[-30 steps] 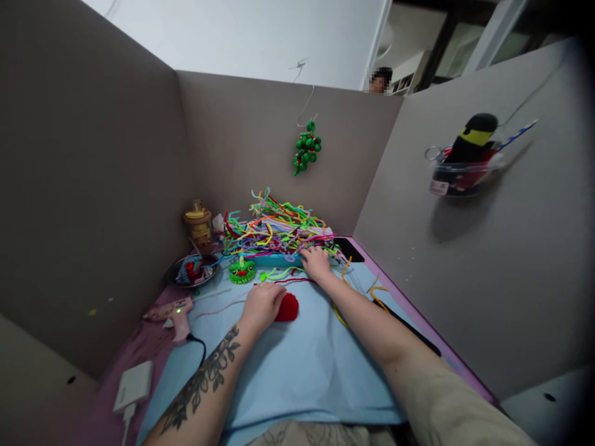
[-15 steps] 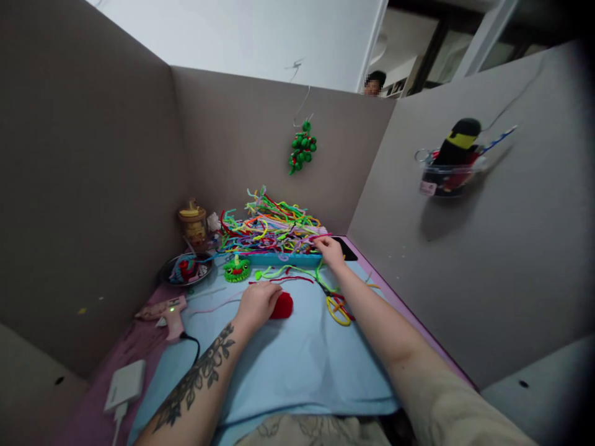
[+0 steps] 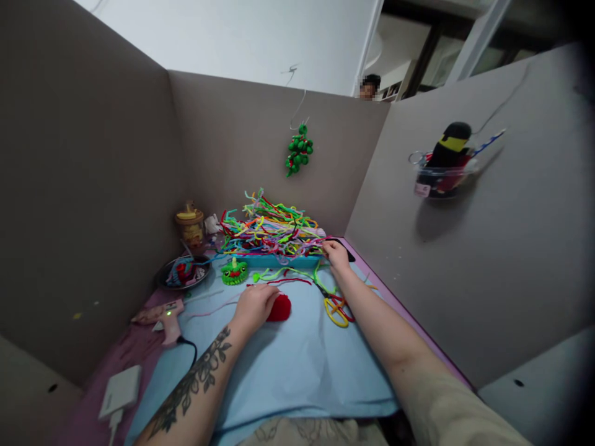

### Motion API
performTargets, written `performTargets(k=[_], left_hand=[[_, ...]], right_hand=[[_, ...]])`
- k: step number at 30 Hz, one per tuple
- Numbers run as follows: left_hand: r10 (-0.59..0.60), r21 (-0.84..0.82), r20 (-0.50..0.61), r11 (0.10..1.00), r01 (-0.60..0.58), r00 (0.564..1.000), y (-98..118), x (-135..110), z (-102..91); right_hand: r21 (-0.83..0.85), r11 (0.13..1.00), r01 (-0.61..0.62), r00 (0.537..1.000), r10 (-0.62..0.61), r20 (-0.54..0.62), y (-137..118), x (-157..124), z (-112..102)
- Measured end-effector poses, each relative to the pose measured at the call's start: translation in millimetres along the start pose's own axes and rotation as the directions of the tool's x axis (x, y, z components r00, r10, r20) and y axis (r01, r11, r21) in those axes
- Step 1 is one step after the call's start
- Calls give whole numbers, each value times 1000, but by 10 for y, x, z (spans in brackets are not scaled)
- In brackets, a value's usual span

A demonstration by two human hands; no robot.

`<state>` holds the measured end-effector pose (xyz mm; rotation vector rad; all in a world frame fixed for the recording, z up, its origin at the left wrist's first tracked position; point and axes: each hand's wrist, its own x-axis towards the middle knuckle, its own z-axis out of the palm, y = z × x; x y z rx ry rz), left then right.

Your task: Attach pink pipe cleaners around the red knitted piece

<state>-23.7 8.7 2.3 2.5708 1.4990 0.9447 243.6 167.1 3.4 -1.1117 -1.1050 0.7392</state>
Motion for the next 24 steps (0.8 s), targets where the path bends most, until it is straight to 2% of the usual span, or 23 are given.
performTargets(k=[4,8,11,14,16,19,24], left_hand=[[-11,19,-39,1000,12,999,14,29,-46],[15,97,-74,995,-8,997,104,110,-63],[64,175,-29,983,-58,998,200,255,-6],[116,223,37,967,-122,993,214,505,71],[141,228,81,961,-156,987,135,699,119],[116,239,172,959,-156,978,-83,946,181],[61,326,236,935,-138,970,-410,1147,235]], right_hand=[[26,999,-39,999,39,23,-18,-62,1],[96,994,-52,996,44,84,-60,-88,97],[205,976,-74,991,49,125,-110,-67,183],[386,912,-137,984,82,156,-181,-30,254],[431,888,-162,982,104,156,-231,5,287],[415,894,-168,983,118,143,-292,74,296],[367,913,-178,981,136,138,-306,222,204]])
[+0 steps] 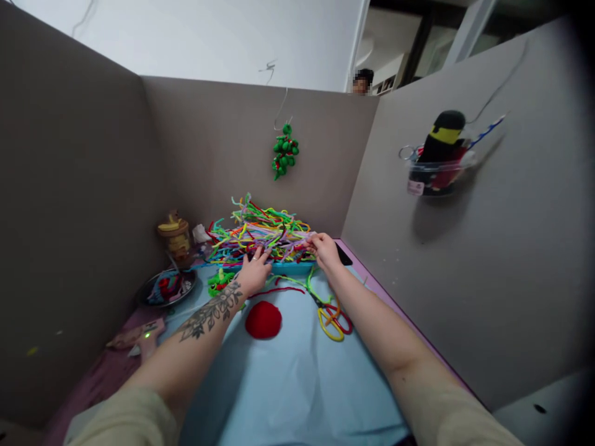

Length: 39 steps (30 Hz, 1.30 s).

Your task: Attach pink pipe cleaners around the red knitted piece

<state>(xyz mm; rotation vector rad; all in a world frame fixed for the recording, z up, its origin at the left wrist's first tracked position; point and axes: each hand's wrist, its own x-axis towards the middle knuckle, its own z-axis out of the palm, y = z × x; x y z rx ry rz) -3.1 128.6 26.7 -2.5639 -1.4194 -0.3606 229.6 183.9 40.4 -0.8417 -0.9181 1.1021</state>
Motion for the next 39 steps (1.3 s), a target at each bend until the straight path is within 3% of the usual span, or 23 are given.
performTargets(k=[6,8,11,12,14,15,16,18,19,24,30,34,39], left_hand=[[-71,13,44,997,71,996,-64,73,-11],[-25,-1,-10,1000,25,1000,-63,36,-44],[56,-47,-189,997,-66,980,-136,-84,-107],[-10,-70,-255,998,-9,967,-184,-125,-130],[-319,-118,-353,948,296,880,-292,-180,-177],[-413,-121,-330,910,396,849,-341,-188,-200],[-436,-92,-260,900,427,862,-380,-182,-221],[-366,14,-83,930,368,927,-421,-131,-260],[-330,58,-48,941,332,943,-424,-89,-275],[-197,152,16,970,192,980,-407,171,-284],[-290,124,84,952,279,953,-498,391,-167],[-340,123,67,936,330,938,-600,462,-171],[-388,134,44,915,379,921,-855,391,-338]], right_hand=[[1,998,-57,997,57,-51,16,83,-197],[18,998,-66,996,67,-57,32,70,-257],[51,996,-73,997,74,-32,48,31,-331],[53,996,-74,997,75,-16,50,18,-350],[43,996,-80,997,80,13,48,-3,-369],[38,996,-82,997,81,18,43,-9,-370],[37,996,-81,997,80,18,37,-12,-364],[45,997,-65,998,65,9,17,-13,-335],[52,997,-51,999,51,4,4,-13,-312],[75,997,15,1000,-16,10,-97,-38,-147],[105,992,63,996,-68,50,-220,-13,-9],[105,994,29,997,-21,-72,-225,147,-180],[156,984,81,955,-32,-296,-354,328,-734]])
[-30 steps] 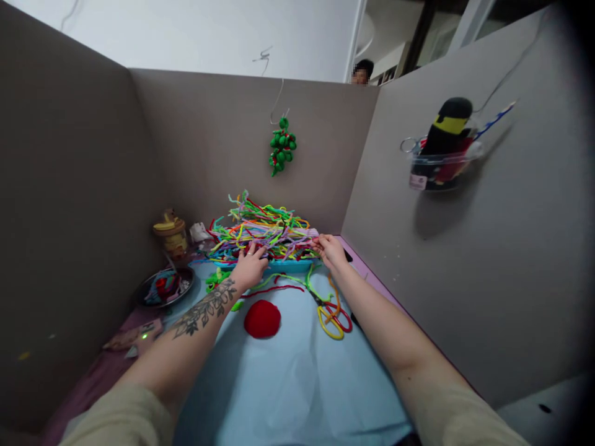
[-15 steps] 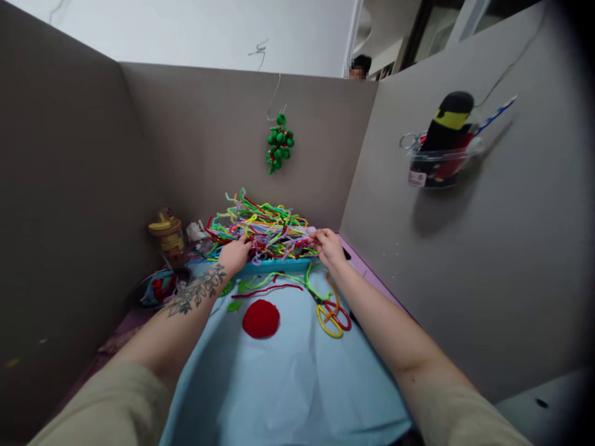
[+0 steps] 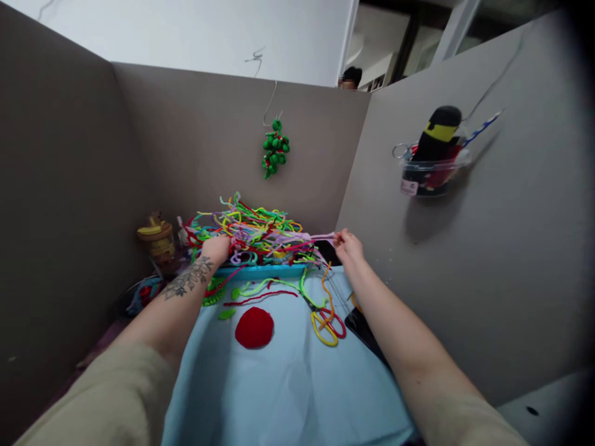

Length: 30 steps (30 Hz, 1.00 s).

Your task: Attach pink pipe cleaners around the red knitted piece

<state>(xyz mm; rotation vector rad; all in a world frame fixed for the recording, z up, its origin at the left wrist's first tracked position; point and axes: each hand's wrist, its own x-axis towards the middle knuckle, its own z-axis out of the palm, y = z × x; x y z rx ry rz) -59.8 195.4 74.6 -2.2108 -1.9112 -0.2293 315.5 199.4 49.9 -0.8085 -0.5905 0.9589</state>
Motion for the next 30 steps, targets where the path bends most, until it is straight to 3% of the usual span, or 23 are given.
performTargets(k=[3,6,8,10,11,13,15,17,20,22,24,26,28,30], left_hand=[[-19,0,-6,1000,19,1000,-119,9,-64],[-65,-31,9,997,65,998,-62,46,-64],[-114,-44,38,992,116,993,38,67,-33],[-120,-46,80,991,124,990,121,67,-2],[-106,-48,108,993,111,989,136,56,5],[-52,-66,209,995,68,977,86,17,-18],[-5,-95,260,995,31,965,-77,-50,-106],[100,-165,213,984,-66,972,-312,-150,-271],[-62,-121,49,990,68,997,-603,-394,-611],[-189,-175,-161,971,160,969,-628,-633,-822],[-167,-269,-305,960,83,938,-486,-911,-943],[-92,-343,-397,938,-54,913,-222,-1177,-935],[-127,-440,-456,893,-98,881,85,-1384,-801],[-151,-548,-450,825,-139,880,361,-1517,-590]], right_hand=[[22,999,47,997,-45,-57,-226,67,-234],[17,957,289,953,-286,-98,-521,-32,-271],[-43,836,547,825,-548,-137,-753,-187,-190],[-130,699,703,698,-713,-61,-979,-396,-74],[-163,646,746,652,-758,-19,-1076,-509,-20],[-202,587,784,608,-792,57,-1215,-724,56],[-213,574,790,604,-788,117,-1270,-886,82],[-207,600,773,632,-756,171,-1245,-977,81],[-220,671,708,705,-657,267,-1092,-1038,118],[-270,700,661,744,-566,354,-935,-1103,208],[-336,697,634,756,-465,461,-751,-1240,338],[-374,669,642,729,-381,568,-550,-1457,471],[-362,683,634,703,-315,637,-344,-1726,573],[-310,759,572,698,-253,670,-144,-1997,626]])
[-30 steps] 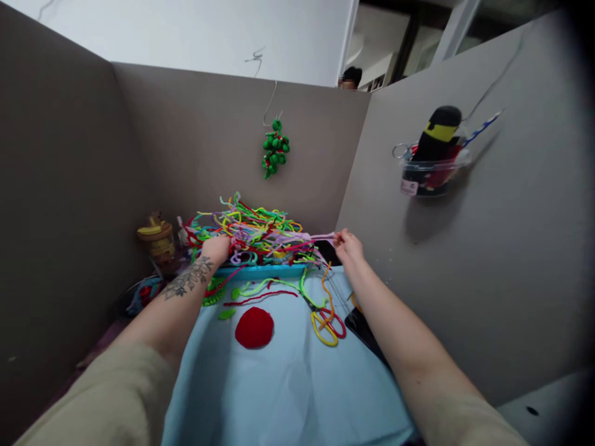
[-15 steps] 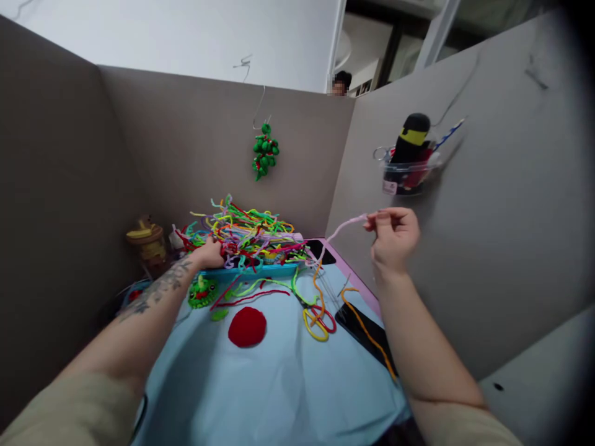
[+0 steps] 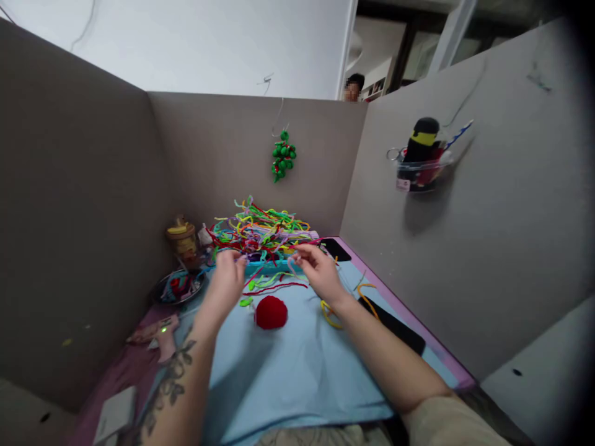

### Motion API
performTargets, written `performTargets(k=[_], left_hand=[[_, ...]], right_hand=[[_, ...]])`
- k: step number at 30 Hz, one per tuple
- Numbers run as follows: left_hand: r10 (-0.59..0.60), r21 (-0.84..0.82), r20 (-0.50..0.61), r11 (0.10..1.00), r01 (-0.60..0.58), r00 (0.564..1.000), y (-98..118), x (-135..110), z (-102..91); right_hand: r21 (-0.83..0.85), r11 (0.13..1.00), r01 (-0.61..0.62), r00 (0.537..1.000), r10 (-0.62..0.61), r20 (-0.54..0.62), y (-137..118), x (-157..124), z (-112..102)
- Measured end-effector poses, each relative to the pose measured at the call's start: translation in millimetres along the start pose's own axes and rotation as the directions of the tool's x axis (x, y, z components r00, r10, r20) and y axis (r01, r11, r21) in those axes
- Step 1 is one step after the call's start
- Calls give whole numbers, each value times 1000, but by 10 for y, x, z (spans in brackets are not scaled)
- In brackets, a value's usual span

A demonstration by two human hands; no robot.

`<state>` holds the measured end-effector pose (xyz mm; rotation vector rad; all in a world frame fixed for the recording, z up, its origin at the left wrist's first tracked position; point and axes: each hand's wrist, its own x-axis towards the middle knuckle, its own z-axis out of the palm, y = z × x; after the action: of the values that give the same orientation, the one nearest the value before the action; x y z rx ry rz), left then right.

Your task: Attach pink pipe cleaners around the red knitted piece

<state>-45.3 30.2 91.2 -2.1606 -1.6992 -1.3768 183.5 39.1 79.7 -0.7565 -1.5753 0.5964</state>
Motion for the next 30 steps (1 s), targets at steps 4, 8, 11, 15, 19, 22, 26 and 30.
performTargets(k=[4,8,11,15,19,22,26,30], left_hand=[[-30,-195,148,979,58,989,83,-341,387],[10,-317,174,947,46,985,110,-493,483],[-11,-348,213,933,87,977,142,-542,511],[-11,-383,275,916,121,961,186,-597,606],[-24,-460,256,876,144,966,214,-651,669],[-90,-518,253,828,214,963,213,-674,678],[-147,-567,304,766,303,941,204,-682,676],[-161,-560,297,769,308,941,206,-675,672]], right_hand=[[-54,998,-43,999,43,5,57,-348,355],[-20,992,-129,991,128,-28,210,-517,491],[90,981,-171,984,174,-25,293,-588,525],[189,964,-189,979,200,-43,310,-665,523],[187,963,-195,977,208,-52,321,-691,492],[171,963,-209,971,226,-83,356,-680,473],[186,955,-231,967,246,-61,393,-664,460],[223,937,-268,958,283,-38,399,-649,456]])
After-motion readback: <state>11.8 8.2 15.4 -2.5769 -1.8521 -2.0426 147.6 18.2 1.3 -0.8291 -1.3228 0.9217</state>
